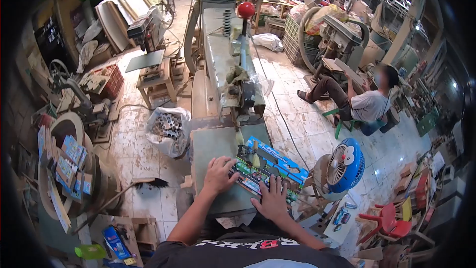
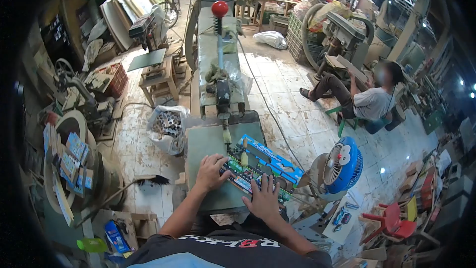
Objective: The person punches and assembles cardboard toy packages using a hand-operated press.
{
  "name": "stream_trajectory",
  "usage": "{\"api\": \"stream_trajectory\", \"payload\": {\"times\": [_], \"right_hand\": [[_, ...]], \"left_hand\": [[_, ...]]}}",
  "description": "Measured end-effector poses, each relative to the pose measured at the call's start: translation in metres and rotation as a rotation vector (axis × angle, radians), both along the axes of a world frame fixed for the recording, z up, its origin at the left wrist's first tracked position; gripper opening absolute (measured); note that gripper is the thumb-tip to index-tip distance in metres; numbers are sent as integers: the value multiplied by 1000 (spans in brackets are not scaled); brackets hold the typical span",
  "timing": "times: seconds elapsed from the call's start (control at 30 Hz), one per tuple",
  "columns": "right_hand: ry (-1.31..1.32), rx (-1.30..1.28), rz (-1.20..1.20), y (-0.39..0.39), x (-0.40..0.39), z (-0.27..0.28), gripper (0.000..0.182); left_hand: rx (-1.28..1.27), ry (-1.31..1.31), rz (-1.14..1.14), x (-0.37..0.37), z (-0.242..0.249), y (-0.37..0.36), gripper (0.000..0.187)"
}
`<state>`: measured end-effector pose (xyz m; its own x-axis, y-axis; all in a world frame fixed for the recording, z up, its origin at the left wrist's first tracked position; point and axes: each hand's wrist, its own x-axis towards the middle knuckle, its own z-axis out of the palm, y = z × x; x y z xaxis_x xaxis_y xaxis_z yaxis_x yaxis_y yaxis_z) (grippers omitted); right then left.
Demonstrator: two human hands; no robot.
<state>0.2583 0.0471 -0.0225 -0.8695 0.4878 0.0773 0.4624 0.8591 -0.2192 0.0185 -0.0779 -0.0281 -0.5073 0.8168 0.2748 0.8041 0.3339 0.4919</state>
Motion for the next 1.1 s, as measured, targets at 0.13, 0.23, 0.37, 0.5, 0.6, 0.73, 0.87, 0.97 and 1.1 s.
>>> {"api": "stream_trajectory", "payload": {"times": [0.13, 0.23, 0.37, 0.5, 0.6, 0.73, 0.87, 0.97, 1.1], "right_hand": [[-5, 5, -30, -3, -1, 3, 77], [9, 32, -9, -2, -2, 7, 77], [15, 25, -7, -2, -1, 8, 77], [-5, -2, -10, -2, -1, 11, 77], [-6, -13, -18, -3, -2, 11, 77], [53, 24, -21, -3, -2, 8, 77], [54, -18, -25, -4, -2, 10, 74], [91, -19, -16, -3, -2, 5, 73], [154, -34, 15, 0, 4, 5, 61]], "left_hand": [[-24, -2, 7, -5, 1, 2, 56], [-12, 4, -10, -11, -1, 7, 56], [-5, 11, -28, -16, -1, 10, 55], [4, 25, -29, -16, -2, 11, 54], [-6, 21, -26, -15, -1, 11, 54], [-37, 32, -37, -15, 0, 11, 55], [-103, 151, -61, -15, -4, 11, 58], [-142, 151, -76, -17, -9, 9, 59], [-108, 89, -94, -18, -8, 6, 55]]}}
